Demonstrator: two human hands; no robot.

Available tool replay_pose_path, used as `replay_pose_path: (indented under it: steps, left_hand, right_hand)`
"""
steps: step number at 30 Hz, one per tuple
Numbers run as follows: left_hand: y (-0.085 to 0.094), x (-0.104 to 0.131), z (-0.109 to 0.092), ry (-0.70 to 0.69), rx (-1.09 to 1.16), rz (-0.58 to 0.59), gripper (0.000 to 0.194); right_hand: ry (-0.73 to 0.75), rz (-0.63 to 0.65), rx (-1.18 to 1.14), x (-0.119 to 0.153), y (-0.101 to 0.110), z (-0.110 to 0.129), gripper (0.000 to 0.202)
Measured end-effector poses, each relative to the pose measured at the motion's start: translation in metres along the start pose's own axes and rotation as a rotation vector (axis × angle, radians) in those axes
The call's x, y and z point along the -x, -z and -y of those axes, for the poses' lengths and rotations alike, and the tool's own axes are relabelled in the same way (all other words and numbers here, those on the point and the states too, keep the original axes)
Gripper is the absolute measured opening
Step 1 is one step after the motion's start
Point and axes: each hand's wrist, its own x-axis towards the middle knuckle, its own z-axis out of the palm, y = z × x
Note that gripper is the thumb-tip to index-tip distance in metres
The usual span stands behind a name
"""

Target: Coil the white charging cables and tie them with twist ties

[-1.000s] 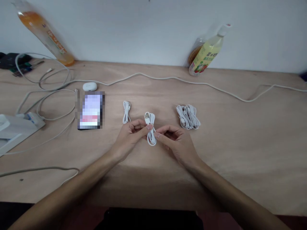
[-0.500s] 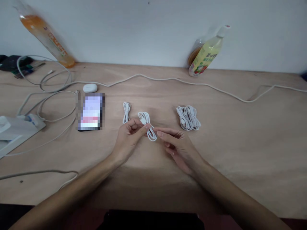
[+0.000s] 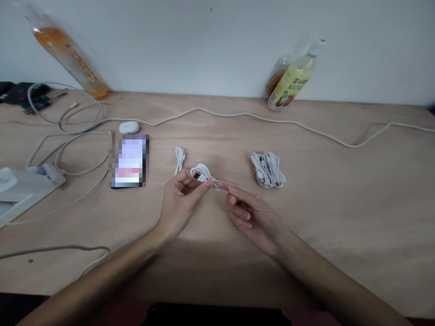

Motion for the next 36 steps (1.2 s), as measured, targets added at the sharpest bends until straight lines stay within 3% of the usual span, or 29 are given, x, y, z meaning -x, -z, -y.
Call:
replay_pose_path:
  steps: [7, 20, 27, 36]
  left_hand:
    - [0.0, 0.005, -0.005, -0.094, -0.055, -0.049, 0.024]
    - [0.0, 0.007, -0.005, -0.135, -0.132, -0.033, 0.028]
    - [0.002, 0.009, -0.005, -0.172, -0.211, 0.011, 0.025]
    - [0.001, 0.007, -0.011, -0.169, -0.21, 0.052, 0.041]
  right_hand:
    - [-0.04, 0.017, -0.053, 0.0, 0.001, 0.001, 0.037]
    - [0.002, -0.072, 0.084, -0.002, -0.001, 0.003, 0.035]
    - [0.218, -0.152, 0.286, -0.005, 0.003, -0.002, 0.033]
    - [0.398, -0.157, 0.552, -0.001, 0.004, 0.0, 0.023]
